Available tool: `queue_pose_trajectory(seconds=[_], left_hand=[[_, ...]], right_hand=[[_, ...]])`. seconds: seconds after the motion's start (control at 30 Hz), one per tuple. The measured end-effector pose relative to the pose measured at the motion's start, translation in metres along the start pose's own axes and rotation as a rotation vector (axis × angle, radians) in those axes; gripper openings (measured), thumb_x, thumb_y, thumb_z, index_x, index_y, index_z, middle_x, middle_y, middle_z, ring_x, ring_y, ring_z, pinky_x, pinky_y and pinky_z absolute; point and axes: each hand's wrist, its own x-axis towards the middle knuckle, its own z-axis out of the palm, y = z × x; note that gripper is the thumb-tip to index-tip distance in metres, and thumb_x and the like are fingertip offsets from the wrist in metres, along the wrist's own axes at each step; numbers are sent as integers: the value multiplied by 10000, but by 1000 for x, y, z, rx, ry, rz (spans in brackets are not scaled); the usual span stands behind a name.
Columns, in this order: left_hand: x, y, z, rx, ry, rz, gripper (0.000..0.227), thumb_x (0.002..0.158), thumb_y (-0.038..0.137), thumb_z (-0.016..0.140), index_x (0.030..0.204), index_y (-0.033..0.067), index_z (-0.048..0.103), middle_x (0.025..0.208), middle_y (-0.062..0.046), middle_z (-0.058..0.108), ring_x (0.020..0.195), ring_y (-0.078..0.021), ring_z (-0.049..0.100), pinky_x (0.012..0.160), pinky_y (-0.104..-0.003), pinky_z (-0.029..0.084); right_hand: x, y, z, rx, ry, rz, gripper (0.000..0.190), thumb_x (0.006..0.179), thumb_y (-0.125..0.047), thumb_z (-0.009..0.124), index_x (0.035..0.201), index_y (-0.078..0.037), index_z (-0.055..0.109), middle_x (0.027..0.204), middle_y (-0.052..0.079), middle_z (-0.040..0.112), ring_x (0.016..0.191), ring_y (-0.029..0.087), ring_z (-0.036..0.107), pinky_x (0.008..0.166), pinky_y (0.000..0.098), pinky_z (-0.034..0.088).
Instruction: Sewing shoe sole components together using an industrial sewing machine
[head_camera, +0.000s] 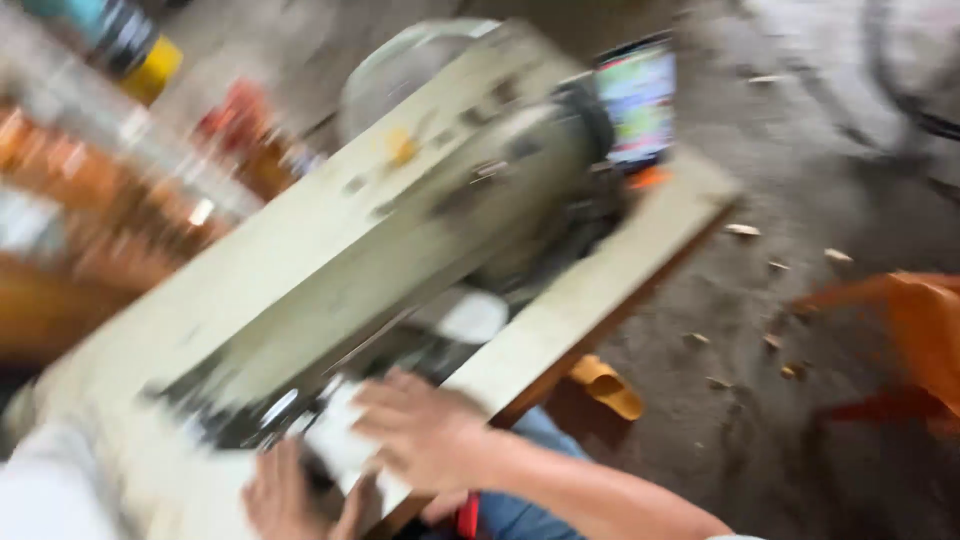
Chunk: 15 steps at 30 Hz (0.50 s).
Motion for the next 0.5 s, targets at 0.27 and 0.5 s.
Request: queue_pose_trajectory(seconds=[0.27,0.5], left_hand=[[-5,-21,-20,-100,-74,3,767,859,621,652,1283,-15,586,1366,-189,585,1535,-401,333,1260,-589,161],[-4,-31,-22,-126,-47,64,831,950,586,591,1484,-40,474,1620,-205,397,1569,-373,234,1273,-601,132]], right_hand=[[33,-19,-3,-34,-133,70,409,1041,-319,530,1352,-78,643,1493,144,556,1449,321,440,1241,512,245],[37,-24,4,-67,-105,96,379,1057,-315,550,1360,-109,647,1321,143,653,1252,315,597,1206,524,348]])
